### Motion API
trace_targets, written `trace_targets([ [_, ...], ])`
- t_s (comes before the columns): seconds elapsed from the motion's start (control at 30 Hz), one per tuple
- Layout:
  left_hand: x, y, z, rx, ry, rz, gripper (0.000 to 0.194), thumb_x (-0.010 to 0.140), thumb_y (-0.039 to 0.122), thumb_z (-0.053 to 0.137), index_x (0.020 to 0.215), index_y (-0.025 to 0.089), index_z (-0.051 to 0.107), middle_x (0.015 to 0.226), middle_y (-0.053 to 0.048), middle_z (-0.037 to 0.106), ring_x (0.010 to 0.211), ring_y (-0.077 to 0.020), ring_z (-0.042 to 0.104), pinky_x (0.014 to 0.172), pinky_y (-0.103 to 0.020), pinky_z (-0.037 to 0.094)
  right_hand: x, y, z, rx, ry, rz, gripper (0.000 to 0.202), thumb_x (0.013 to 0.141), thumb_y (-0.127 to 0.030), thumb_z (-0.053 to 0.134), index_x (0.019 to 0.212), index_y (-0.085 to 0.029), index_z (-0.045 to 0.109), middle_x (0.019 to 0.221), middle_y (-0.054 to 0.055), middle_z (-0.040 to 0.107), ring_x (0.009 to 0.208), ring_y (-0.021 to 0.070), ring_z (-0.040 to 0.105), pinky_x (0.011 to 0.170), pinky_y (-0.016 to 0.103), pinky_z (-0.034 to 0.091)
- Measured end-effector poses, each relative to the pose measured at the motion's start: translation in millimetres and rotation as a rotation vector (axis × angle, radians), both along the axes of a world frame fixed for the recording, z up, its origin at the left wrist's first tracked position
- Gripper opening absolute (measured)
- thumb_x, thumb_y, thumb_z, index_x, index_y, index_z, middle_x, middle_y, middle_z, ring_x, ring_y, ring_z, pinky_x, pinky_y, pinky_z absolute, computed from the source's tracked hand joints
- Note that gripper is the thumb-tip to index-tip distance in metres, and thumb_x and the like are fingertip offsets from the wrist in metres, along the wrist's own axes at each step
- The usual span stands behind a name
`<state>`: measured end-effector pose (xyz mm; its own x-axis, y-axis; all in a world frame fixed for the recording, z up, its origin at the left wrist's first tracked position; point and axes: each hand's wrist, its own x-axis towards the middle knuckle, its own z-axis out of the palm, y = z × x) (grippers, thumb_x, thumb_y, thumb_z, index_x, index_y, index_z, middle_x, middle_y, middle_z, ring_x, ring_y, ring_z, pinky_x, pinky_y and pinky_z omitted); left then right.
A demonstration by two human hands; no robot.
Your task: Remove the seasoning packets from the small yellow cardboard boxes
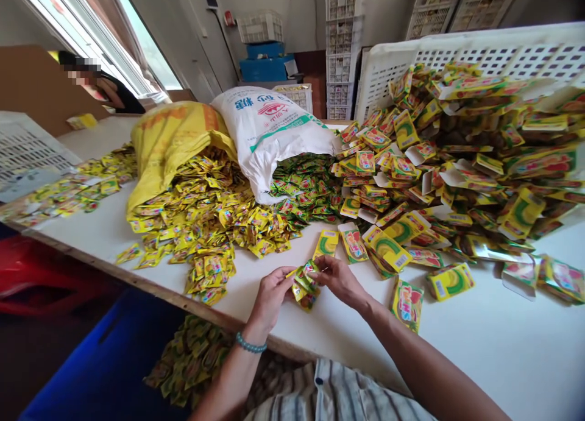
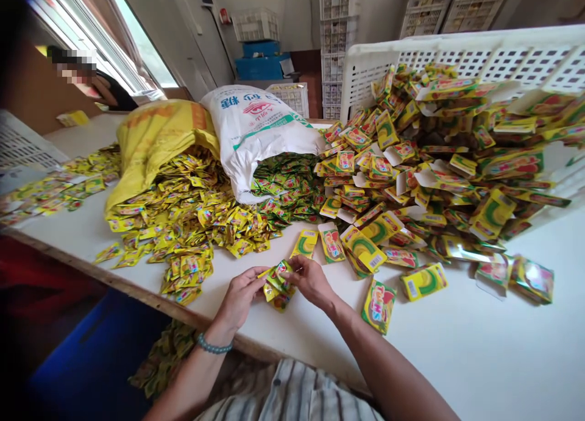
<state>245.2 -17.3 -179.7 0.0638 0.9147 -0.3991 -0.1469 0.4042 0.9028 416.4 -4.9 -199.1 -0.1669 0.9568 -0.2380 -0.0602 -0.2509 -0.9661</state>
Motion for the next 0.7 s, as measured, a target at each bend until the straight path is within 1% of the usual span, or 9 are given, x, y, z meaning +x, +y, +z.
trace_targets([
  [0.17, 1, 6, -3.9, 0.054, 0.088, -0.005, 0.035, 0.059, 0.035, 0.076, 0.085, 0.013, 0.068, 0.069, -0.002, 0.070, 0.061, -0.0139, 0.061, 0.060, -0.024, 0.048, 15, -2, 8.7, 0.009, 0.113, -0.021, 0.035, 0.068, -0.047, 0.071, 0.084, -0.017, 0.064, 0.076, 0.002, 0.062, 0.068, 0.0142, 0.052, 0.064, 0.028, 0.041],
  [0.23, 2, 8, -4.4, 0.057, 0.111, -0.016, 0.032, 0.058, 0.033, 0.077, 0.083, 0.013, 0.069, 0.069, -0.002, 0.070, 0.063, -0.0144, 0.062, 0.061, -0.024, 0.048, 20, -2, 12.0, 0.046, 0.092, 0.045, 0.031, 0.073, -0.044, 0.067, 0.087, -0.017, 0.066, 0.079, 0.002, 0.063, 0.070, 0.0149, 0.053, 0.065, 0.028, 0.041],
  [0.3, 4, 8, -3.7, 0.043, 0.114, -0.058, 0.031, 0.057, 0.032, 0.078, 0.081, 0.013, 0.069, 0.067, -0.003, 0.070, 0.062, -0.0157, 0.063, 0.061, -0.025, 0.049, 22, -3, 14.0, 0.123, 0.015, 0.142, 0.024, 0.077, -0.037, 0.064, 0.089, -0.017, 0.066, 0.081, 0.003, 0.064, 0.072, 0.0152, 0.053, 0.065, 0.028, 0.041],
  [0.37, 8, 8, -1.6, 0.009, 0.091, -0.123, 0.033, 0.058, 0.034, 0.078, 0.082, 0.013, 0.069, 0.065, -0.003, 0.070, 0.060, -0.0164, 0.063, 0.059, -0.026, 0.049, 21, -5, 13.3, 0.205, -0.109, 0.185, 0.016, 0.077, -0.028, 0.064, 0.089, -0.017, 0.065, 0.082, 0.002, 0.063, 0.074, 0.0153, 0.054, 0.067, 0.027, 0.041],
  [0.47, 14, 5, 2.6, -0.035, 0.016, -0.193, 0.037, 0.064, 0.040, 0.076, 0.088, 0.013, 0.067, 0.070, -0.004, 0.070, 0.060, -0.0151, 0.062, 0.056, -0.025, 0.048, 18, -5, 7.2, 0.250, -0.275, 0.122, 0.019, 0.073, -0.019, 0.066, 0.091, -0.017, 0.061, 0.081, 0.001, 0.060, 0.073, 0.0144, 0.052, 0.065, 0.026, 0.040],
  [0.5, 15, 5, 4.0, -0.034, 0.000, -0.201, 0.038, 0.064, 0.040, 0.076, 0.090, 0.013, 0.067, 0.074, -0.004, 0.070, 0.062, -0.0144, 0.062, 0.058, -0.024, 0.048, 17, -5, 4.8, 0.244, -0.299, 0.098, 0.021, 0.072, -0.019, 0.067, 0.092, -0.018, 0.060, 0.081, 0.000, 0.059, 0.071, 0.0137, 0.052, 0.063, 0.025, 0.040],
  [0.57, 16, 5, 6.4, -0.013, -0.004, -0.197, 0.040, 0.061, 0.033, 0.080, 0.092, 0.014, 0.065, 0.079, -0.003, 0.071, 0.068, -0.0136, 0.063, 0.062, -0.023, 0.048, 16, -4, 1.2, 0.213, -0.291, 0.055, 0.026, 0.072, -0.023, 0.068, 0.095, -0.018, 0.057, 0.084, 0.000, 0.058, 0.067, 0.0125, 0.050, 0.058, 0.024, 0.039],
  [0.63, 17, 7, 8.3, 0.012, 0.002, -0.175, 0.043, 0.056, 0.026, 0.083, 0.092, 0.015, 0.062, 0.082, -0.002, 0.071, 0.070, -0.0131, 0.063, 0.066, -0.023, 0.048, 17, -3, 1.4, 0.148, -0.236, 0.022, 0.032, 0.076, -0.033, 0.067, 0.101, -0.018, 0.055, 0.090, 0.003, 0.058, 0.066, 0.0126, 0.052, 0.057, 0.024, 0.041],
  [0.7, 18, 9, 9.5, 0.024, -0.008, -0.165, 0.044, 0.056, 0.024, 0.082, 0.094, 0.016, 0.059, 0.082, -0.002, 0.070, 0.068, -0.0131, 0.064, 0.066, -0.023, 0.048, 20, -3, 5.3, 0.077, -0.171, 0.026, 0.046, 0.075, -0.043, 0.068, 0.111, -0.017, 0.053, 0.099, 0.006, 0.059, 0.070, 0.0145, 0.055, 0.060, 0.027, 0.044],
])
